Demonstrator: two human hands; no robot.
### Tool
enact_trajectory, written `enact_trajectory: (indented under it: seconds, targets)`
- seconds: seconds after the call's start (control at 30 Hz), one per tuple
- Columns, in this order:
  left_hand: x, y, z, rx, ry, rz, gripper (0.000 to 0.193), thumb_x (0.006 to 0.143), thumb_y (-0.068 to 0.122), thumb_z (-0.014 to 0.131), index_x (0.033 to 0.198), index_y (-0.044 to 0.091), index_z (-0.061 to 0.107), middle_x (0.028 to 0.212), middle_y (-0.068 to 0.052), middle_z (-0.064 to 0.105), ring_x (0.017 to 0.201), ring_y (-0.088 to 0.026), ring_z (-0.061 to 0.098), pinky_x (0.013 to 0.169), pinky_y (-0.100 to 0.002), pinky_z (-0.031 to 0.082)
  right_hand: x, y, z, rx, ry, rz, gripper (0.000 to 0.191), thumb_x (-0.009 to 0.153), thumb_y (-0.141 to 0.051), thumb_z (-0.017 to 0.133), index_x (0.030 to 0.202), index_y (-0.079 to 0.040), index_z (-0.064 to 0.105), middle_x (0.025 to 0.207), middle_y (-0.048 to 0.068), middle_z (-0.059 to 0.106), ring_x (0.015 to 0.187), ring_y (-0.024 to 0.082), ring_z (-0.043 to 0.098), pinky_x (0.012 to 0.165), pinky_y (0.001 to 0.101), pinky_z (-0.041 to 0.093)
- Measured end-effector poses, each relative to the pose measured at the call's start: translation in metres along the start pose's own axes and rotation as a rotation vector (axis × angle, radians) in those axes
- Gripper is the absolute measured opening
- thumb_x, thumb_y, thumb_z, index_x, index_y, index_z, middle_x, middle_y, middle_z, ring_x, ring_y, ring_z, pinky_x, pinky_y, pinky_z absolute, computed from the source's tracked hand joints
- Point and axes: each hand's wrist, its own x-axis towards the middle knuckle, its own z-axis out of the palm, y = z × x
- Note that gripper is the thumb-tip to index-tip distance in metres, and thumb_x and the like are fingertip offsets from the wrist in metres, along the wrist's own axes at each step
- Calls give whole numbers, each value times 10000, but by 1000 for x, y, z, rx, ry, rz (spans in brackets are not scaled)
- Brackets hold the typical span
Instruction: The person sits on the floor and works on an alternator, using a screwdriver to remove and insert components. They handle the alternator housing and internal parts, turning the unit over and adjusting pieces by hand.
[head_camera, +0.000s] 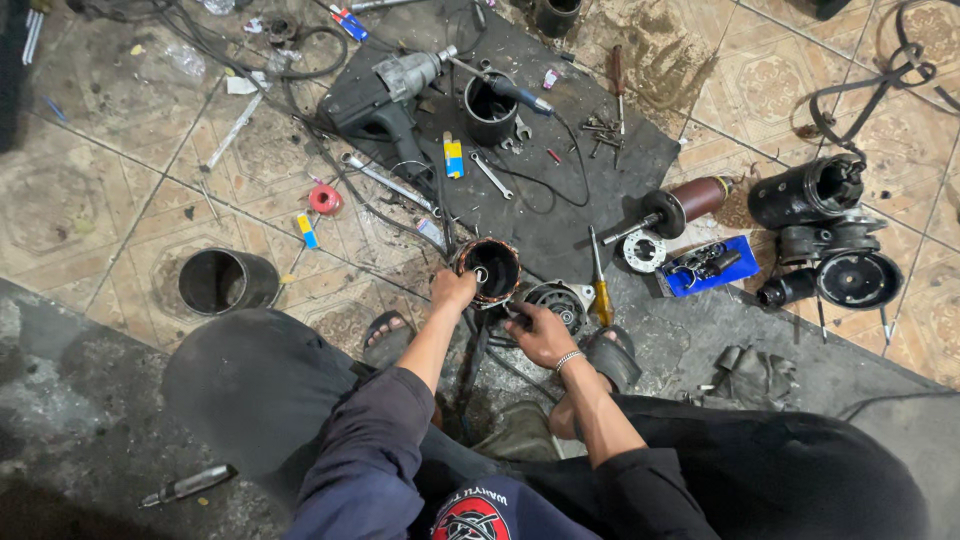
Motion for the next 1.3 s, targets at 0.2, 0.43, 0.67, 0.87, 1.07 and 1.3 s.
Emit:
enact_trajectory:
  seconds: [0.2, 0.43, 0.67, 0.87, 1.07, 1.3]
  targets:
    - [-27, 19, -17, 120, -46, 1, 565, 832, 373, 671, 1170, -80, 691, 1249, -332, 649, 1227, -441, 620, 1086, -464, 462, 4, -4, 0, -71, -8, -124, 434, 862, -232, 709, 1262, -67, 685, 1131, 218, 741, 1075, 374, 702, 926, 437, 540]
    - [-70, 58, -35, 509, 103, 756, 674, 651, 224, 838, 1225, -64, 632, 1269, -241, 604, 1210, -401, 556, 1040, -462, 439, 16, -1, 5, -108, -63, 2, 411, 862, -261, 702, 1232, -81, 702, 992, 247, 745, 943, 374, 751, 853, 441, 567]
    - [-31, 38, 10, 958, -206, 673, 401, 772, 190, 784, 1138, 28, 746, 1334, -187, 622, 1297, -345, 557, 1071, -447, 443, 17, 13, 13, -105, -91, -106, 416, 837, -289, 750, 1165, -34, 725, 1049, 230, 753, 999, 362, 735, 879, 422, 557]
    - [-22, 34, 27, 1014, -158, 593, 313, 867, 194, 711, 1150, 66, 753, 1370, -164, 593, 1314, -328, 533, 1082, -475, 401, 9, 12, 10, -33, -80, -79, 477, 830, -312, 760, 1212, -33, 698, 1104, 202, 749, 1044, 330, 735, 908, 401, 566]
    - [-32, 39, 26, 1038, -66, 616, 359, 851, 185, 712, 1190, 65, 715, 1311, -138, 612, 1257, -326, 562, 1053, -477, 415, 6, 6, 2, -48, -93, -60, 445, 832, -289, 744, 1192, -31, 710, 1060, 205, 763, 1003, 317, 755, 890, 403, 569]
    - [-30, 34, 31, 996, 75, 680, 241, 913, 152, 655, 1135, 87, 723, 1192, -125, 685, 1178, -312, 623, 970, -472, 460, 6, -2, 2, -8, -70, -62, 434, 836, -270, 736, 1200, -34, 714, 1097, 199, 761, 1039, 311, 750, 917, 388, 566]
